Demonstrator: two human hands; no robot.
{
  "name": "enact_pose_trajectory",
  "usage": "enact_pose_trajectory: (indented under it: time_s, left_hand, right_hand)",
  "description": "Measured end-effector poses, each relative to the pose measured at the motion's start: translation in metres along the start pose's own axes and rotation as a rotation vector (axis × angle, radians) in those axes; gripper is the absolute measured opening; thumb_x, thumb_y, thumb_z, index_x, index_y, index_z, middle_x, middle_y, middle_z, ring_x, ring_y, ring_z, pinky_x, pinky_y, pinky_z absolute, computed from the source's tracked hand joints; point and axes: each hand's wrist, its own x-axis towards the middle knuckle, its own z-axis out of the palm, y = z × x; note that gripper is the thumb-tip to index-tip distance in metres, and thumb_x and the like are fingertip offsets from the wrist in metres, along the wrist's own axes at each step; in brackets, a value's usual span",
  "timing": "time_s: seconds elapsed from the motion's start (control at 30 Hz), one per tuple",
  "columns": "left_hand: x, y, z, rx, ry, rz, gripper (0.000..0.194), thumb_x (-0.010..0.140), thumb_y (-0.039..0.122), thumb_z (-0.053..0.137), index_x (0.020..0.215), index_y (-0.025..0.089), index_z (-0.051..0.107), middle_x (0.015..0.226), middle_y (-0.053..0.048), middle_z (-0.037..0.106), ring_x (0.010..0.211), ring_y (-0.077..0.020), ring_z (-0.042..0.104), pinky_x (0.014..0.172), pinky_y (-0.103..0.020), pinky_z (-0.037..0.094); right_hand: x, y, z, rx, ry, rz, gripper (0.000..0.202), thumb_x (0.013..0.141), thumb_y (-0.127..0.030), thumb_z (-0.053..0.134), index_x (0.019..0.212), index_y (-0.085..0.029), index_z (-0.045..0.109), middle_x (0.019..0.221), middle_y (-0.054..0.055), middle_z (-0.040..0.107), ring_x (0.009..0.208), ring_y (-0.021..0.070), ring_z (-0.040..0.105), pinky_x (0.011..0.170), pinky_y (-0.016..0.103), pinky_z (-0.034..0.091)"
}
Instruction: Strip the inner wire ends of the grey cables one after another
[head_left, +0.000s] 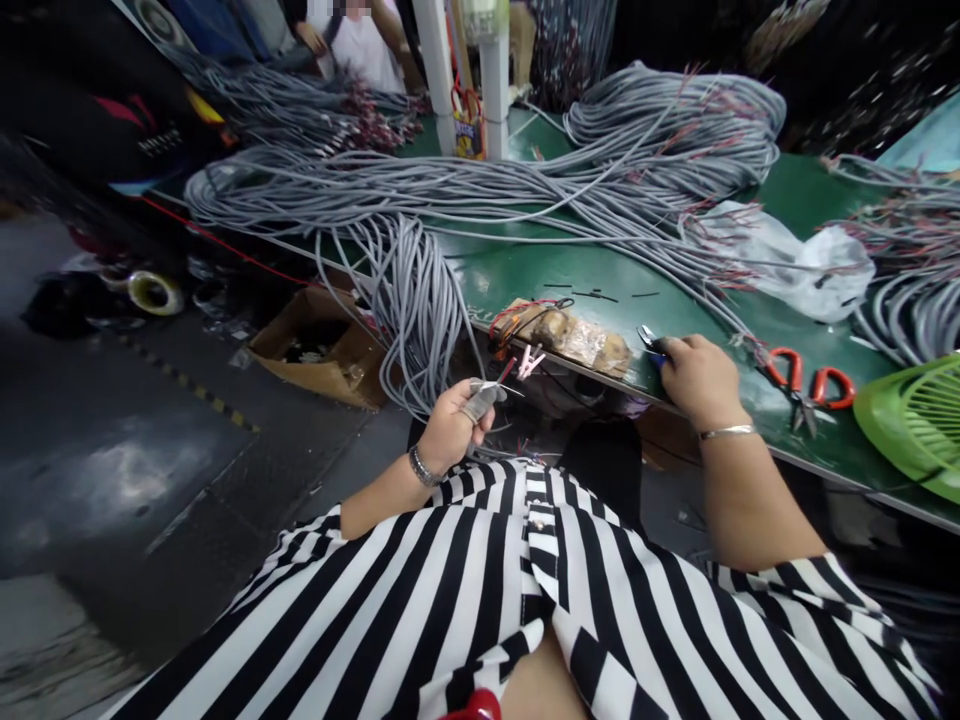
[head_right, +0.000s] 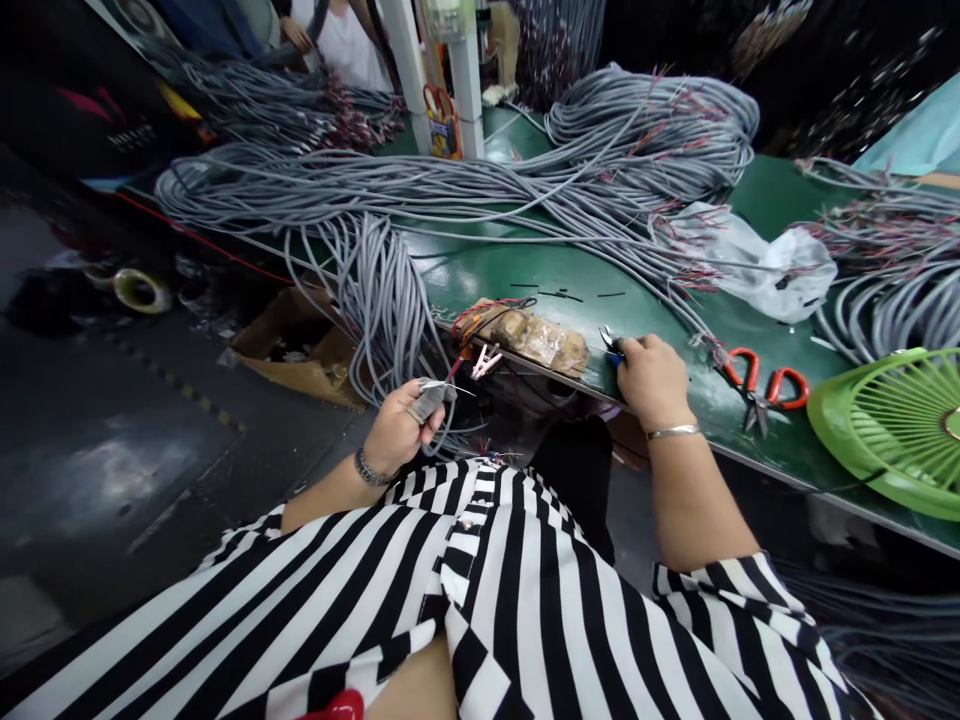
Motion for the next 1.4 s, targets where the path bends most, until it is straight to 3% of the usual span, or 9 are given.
enact_pose_trajectory:
  time_s: [0.17, 0.33, 0.47, 0.6, 0.7, 0.87, 1.03, 1.2, 1.4]
  left_hand:
    - [-0.002, 0.004, 0.002, -0.011, -0.008, -0.005, 0.036, 0.08, 0.05, 0.065, 0.081, 0.014, 0.058, 0.051, 0.005, 0.053, 0.032, -0.0024, 0.039, 0.031, -0.015, 0.024]
    - [-0.005, 0.006, 0.003, 0.016, 0.013, 0.017, 0.034, 0.081, 0.048, 0.064, 0.081, 0.015, 0.056, 0.053, 0.006, 0.054, 0.034, -0.0024, 0.041, 0.033, -0.014, 0.028]
    - [-0.004, 0.006, 0.005, 0.011, -0.019, -0.008, 0.033, 0.079, 0.046, 0.067, 0.085, 0.016, 0.055, 0.059, 0.005, 0.058, 0.037, -0.0027, 0.045, 0.035, -0.014, 0.031]
    - [-0.004, 0.005, 0.008, 0.082, -0.065, 0.02, 0.032, 0.082, 0.046, 0.063, 0.092, 0.016, 0.056, 0.061, 0.004, 0.059, 0.038, -0.0031, 0.047, 0.038, -0.014, 0.034]
    - [-0.006, 0.006, 0.01, 0.133, -0.075, 0.027, 0.031, 0.083, 0.045, 0.061, 0.094, 0.016, 0.056, 0.061, 0.004, 0.058, 0.039, -0.0032, 0.047, 0.039, -0.014, 0.034]
    - [-0.009, 0.01, 0.01, 0.135, -0.077, 0.0, 0.032, 0.082, 0.045, 0.062, 0.092, 0.015, 0.056, 0.061, 0.004, 0.058, 0.04, -0.0036, 0.047, 0.039, -0.015, 0.035]
    - [-0.007, 0.008, 0.009, 0.018, -0.066, -0.041, 0.029, 0.081, 0.043, 0.064, 0.087, 0.016, 0.055, 0.06, 0.004, 0.059, 0.037, -0.0028, 0.045, 0.036, -0.014, 0.031]
    - [-0.006, 0.007, 0.01, -0.033, -0.068, -0.081, 0.03, 0.078, 0.042, 0.067, 0.085, 0.016, 0.053, 0.058, 0.005, 0.058, 0.035, -0.0026, 0.044, 0.034, -0.014, 0.027]
    - [-0.007, 0.009, 0.011, -0.026, -0.055, -0.089, 0.03, 0.077, 0.041, 0.067, 0.085, 0.016, 0.054, 0.058, 0.005, 0.058, 0.035, -0.0026, 0.044, 0.034, -0.014, 0.027]
  right_hand:
    - [0.009, -0.01, -0.003, -0.055, -0.061, 0.112, 0.006, 0.079, -0.012, 0.06, 0.075, -0.014, 0.056, 0.067, 0.004, 0.047, 0.056, 0.0084, 0.034, 0.059, 0.036, 0.019]
    - [-0.007, -0.043, -0.007, 0.1, 0.07, 0.17, 0.011, 0.088, -0.025, 0.052, 0.083, -0.016, 0.054, 0.064, 0.005, 0.051, 0.052, 0.0119, 0.039, 0.056, 0.033, 0.021]
    - [-0.044, -0.105, -0.013, 0.369, 0.022, -0.085, 0.023, 0.084, -0.041, 0.06, 0.091, -0.019, 0.056, 0.071, 0.005, 0.059, 0.059, 0.0176, 0.051, 0.054, 0.029, 0.034]
    - [-0.064, -0.146, -0.014, 0.462, -0.04, -0.323, 0.014, 0.088, -0.031, 0.053, 0.087, -0.018, 0.059, 0.074, 0.006, 0.063, 0.063, 0.018, 0.057, 0.057, 0.028, 0.041]
    - [-0.064, -0.15, -0.013, 0.478, -0.073, -0.348, 0.015, 0.089, -0.023, 0.049, 0.084, -0.017, 0.062, 0.068, 0.006, 0.064, 0.061, 0.0172, 0.058, 0.057, 0.028, 0.042]
    - [-0.06, -0.149, -0.019, 0.593, -0.119, -0.3, 0.03, 0.094, -0.029, 0.046, 0.116, -0.018, 0.063, 0.09, 0.009, 0.069, 0.079, 0.0186, 0.064, 0.067, 0.028, 0.047]
    - [-0.061, -0.153, -0.021, 0.498, -0.054, -0.302, 0.033, 0.095, -0.034, 0.044, 0.112, -0.018, 0.068, 0.075, 0.005, 0.061, 0.064, 0.0152, 0.055, 0.057, 0.027, 0.039]
    - [-0.06, -0.154, -0.022, 0.492, 0.026, -0.274, 0.035, 0.093, -0.038, 0.049, 0.116, -0.017, 0.067, 0.078, 0.006, 0.06, 0.067, 0.016, 0.055, 0.06, 0.028, 0.04]
    - [-0.057, -0.156, -0.024, 0.508, -0.017, -0.27, 0.031, 0.093, -0.034, 0.047, 0.11, -0.018, 0.068, 0.075, 0.005, 0.058, 0.066, 0.0165, 0.053, 0.06, 0.029, 0.039]
